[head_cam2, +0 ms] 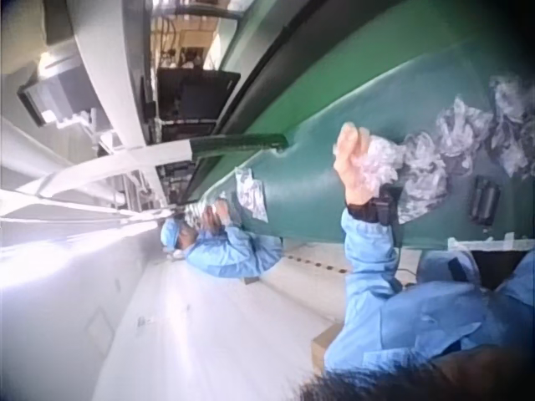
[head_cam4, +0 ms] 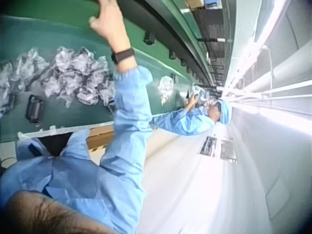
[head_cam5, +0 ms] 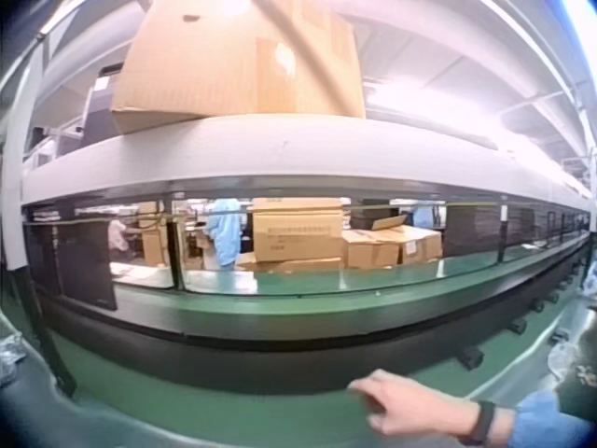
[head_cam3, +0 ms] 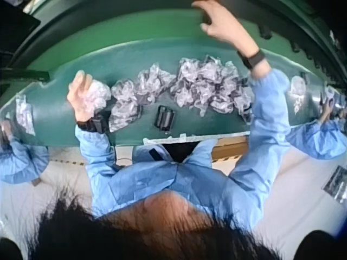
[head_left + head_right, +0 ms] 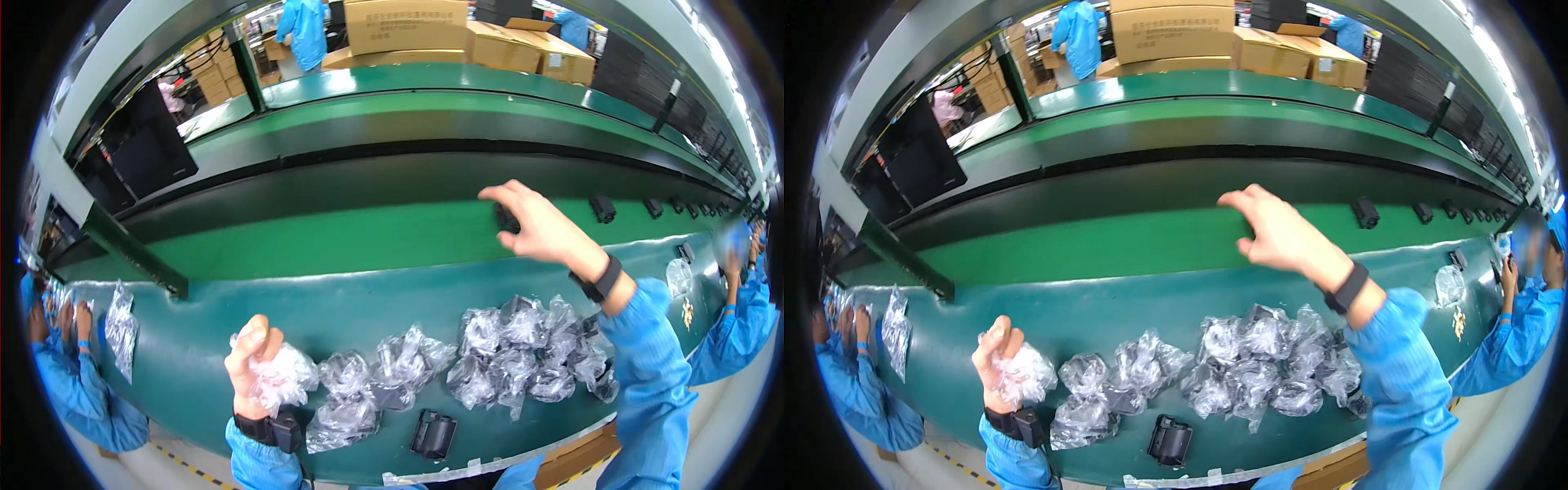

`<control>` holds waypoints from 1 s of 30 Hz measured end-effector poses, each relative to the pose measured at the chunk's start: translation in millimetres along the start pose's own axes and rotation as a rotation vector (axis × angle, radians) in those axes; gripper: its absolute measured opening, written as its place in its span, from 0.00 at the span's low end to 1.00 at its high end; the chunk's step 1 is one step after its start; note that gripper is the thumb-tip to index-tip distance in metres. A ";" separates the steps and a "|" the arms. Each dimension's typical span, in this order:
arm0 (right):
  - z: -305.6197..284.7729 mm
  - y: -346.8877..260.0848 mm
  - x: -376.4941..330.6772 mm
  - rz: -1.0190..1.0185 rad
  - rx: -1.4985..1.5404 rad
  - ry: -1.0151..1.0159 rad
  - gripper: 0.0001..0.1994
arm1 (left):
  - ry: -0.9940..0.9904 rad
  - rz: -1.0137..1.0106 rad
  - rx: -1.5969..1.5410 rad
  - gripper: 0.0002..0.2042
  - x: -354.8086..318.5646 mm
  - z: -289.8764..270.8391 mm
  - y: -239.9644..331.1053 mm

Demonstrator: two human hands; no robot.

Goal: Packing black plastic components into small plastic bags and then arranging them into a shipping carton on a production line.

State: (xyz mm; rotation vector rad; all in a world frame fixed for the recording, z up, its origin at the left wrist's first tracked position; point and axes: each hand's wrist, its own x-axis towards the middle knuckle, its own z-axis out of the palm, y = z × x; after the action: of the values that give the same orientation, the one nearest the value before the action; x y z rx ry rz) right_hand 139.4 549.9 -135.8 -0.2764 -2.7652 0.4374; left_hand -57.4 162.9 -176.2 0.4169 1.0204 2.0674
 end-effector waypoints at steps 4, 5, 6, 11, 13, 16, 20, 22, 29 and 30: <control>8.7 -102.3 -12.7 -0.135 0.399 -0.357 0.19 | 0.194 0.099 0.088 0.20 -7.9 17.1 0.1; 30.7 -111.2 -19.9 -0.238 0.258 -0.296 0.19 | 0.126 0.107 0.142 0.21 -7.6 14.9 1.4; 37.3 -126.8 -20.1 -0.165 0.113 -0.399 0.18 | 0.058 0.112 0.194 0.22 -7.3 13.9 2.8; 74.1 -112.5 -18.7 -0.100 0.273 -0.314 0.07 | -0.178 0.201 0.541 0.23 2.2 59.8 24.8; 48.5 -122.0 -16.5 -0.004 0.514 -0.227 0.03 | -0.268 0.222 0.815 0.18 13.0 68.3 30.7; 13.3 -132.2 -14.9 0.108 0.635 -0.200 0.05 | -0.356 0.130 1.084 0.14 32.2 95.8 34.2; 4.0 -131.8 -13.8 0.022 0.800 -0.136 0.07 | -0.643 -0.025 1.397 0.35 59.4 90.7 25.6; 4.3 -134.9 -12.4 0.141 1.221 -0.144 0.06 | -0.701 -0.069 1.362 0.41 68.7 76.6 10.9; 11.3 -125.7 -7.0 0.160 1.644 -0.083 0.06 | -0.704 -0.147 1.060 0.21 98.9 58.3 -31.4; 13.7 -122.1 -6.8 0.178 1.707 -0.024 0.06 | -0.662 -0.148 0.964 0.16 98.9 59.9 -31.7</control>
State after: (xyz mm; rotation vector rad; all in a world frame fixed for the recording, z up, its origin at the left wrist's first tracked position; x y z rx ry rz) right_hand 124.1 430.6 -109.9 -0.0420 -1.4665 2.4141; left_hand -70.5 281.8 -168.0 1.3437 1.4791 1.0354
